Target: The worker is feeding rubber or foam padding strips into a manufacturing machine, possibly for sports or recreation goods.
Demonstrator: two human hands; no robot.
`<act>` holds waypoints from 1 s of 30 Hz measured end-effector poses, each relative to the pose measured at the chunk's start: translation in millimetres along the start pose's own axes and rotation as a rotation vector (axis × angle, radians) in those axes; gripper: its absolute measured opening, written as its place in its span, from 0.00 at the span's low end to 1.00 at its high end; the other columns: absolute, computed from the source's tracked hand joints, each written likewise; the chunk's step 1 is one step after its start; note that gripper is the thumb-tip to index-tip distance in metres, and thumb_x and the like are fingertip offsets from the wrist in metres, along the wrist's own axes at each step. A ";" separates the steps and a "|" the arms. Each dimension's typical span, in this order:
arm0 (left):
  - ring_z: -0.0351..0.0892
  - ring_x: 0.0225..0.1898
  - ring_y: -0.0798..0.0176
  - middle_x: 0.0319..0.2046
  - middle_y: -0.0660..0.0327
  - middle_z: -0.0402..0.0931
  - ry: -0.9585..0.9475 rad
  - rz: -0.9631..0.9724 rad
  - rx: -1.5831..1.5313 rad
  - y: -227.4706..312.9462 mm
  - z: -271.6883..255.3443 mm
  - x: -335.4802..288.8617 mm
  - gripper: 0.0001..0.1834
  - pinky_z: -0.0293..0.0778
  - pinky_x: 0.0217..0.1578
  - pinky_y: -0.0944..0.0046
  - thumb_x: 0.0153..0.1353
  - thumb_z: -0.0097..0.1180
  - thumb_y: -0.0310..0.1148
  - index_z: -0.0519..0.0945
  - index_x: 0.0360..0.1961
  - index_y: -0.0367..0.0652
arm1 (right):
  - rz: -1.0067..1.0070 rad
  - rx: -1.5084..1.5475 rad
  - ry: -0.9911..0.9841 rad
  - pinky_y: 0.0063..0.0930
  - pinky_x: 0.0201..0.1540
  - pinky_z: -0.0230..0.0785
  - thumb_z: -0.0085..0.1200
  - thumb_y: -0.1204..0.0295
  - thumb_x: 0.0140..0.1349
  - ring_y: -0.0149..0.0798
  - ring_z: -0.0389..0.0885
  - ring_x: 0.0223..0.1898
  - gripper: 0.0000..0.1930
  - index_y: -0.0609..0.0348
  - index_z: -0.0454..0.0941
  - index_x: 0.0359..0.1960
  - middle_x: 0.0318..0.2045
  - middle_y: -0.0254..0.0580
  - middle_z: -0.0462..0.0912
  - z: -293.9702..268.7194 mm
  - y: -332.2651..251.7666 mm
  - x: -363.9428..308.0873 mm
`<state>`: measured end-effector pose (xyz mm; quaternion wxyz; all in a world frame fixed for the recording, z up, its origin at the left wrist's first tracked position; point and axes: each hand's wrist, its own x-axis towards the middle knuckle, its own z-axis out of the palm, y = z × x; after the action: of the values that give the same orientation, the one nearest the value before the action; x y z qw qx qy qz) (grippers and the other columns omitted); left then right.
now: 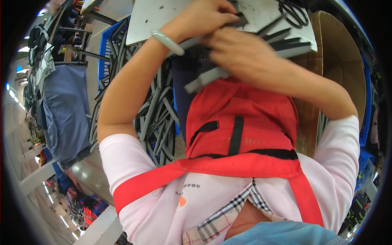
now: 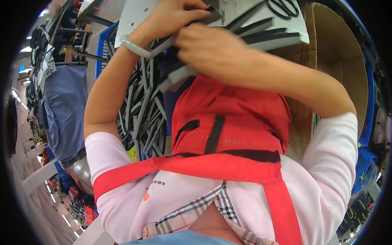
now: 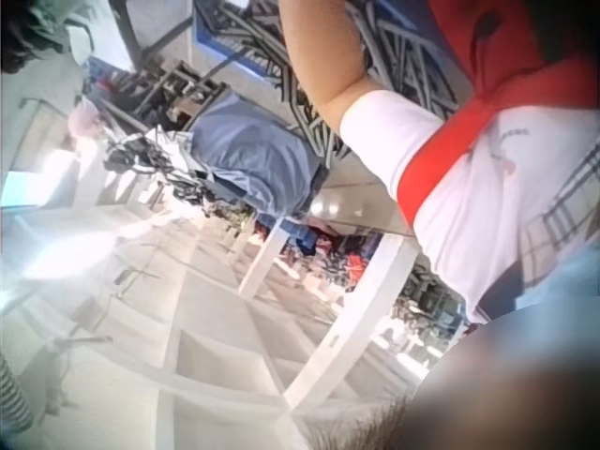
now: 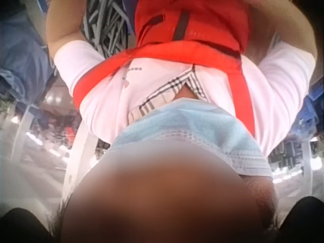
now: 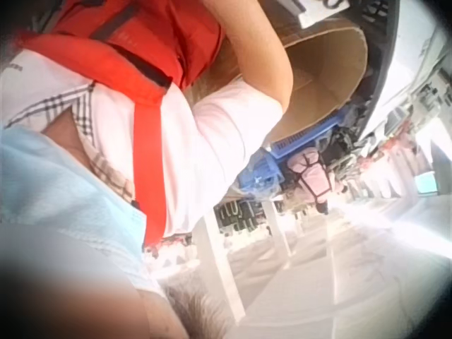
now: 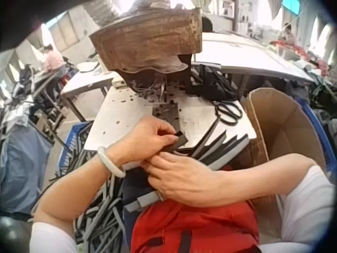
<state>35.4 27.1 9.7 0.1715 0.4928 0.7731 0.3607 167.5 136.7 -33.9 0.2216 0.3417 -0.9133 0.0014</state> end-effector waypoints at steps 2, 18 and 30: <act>0.80 0.29 0.64 0.28 0.54 0.84 -0.025 -0.002 -0.107 10.7 14.8 6.7 0.13 0.75 0.33 0.64 0.59 0.60 0.32 0.84 0.36 0.30 | -0.070 -0.124 -0.003 0.35 0.59 0.67 0.57 0.72 0.51 0.45 0.74 0.58 0.12 0.56 0.82 0.39 0.48 0.48 0.81 25.2 -16.8 12.7; 0.71 0.23 0.76 0.21 0.64 0.78 -0.082 -0.231 -0.346 -25.5 -37.8 -65.8 0.19 0.68 0.28 0.74 0.65 0.58 0.45 0.85 0.42 0.37 | 0.586 0.500 -0.376 0.34 0.59 0.63 0.62 0.79 0.42 0.46 0.73 0.54 0.23 0.65 0.75 0.45 0.50 0.40 0.72 -105.1 84.8 -65.2; 0.70 0.24 0.79 0.25 0.69 0.78 0.204 -0.191 -0.344 -65.1 -38.3 11.2 0.16 0.60 0.24 0.77 0.62 0.64 0.37 0.85 0.46 0.39 | 0.771 0.308 -0.293 0.31 0.66 0.61 0.64 0.75 0.46 0.42 0.72 0.60 0.33 0.67 0.72 0.58 0.59 0.43 0.73 -88.7 136.8 -75.4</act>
<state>-35.0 5.6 -10.5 0.2070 0.3419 0.7566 0.5174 168.2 302.2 35.8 0.0197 0.0017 -0.9850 0.1717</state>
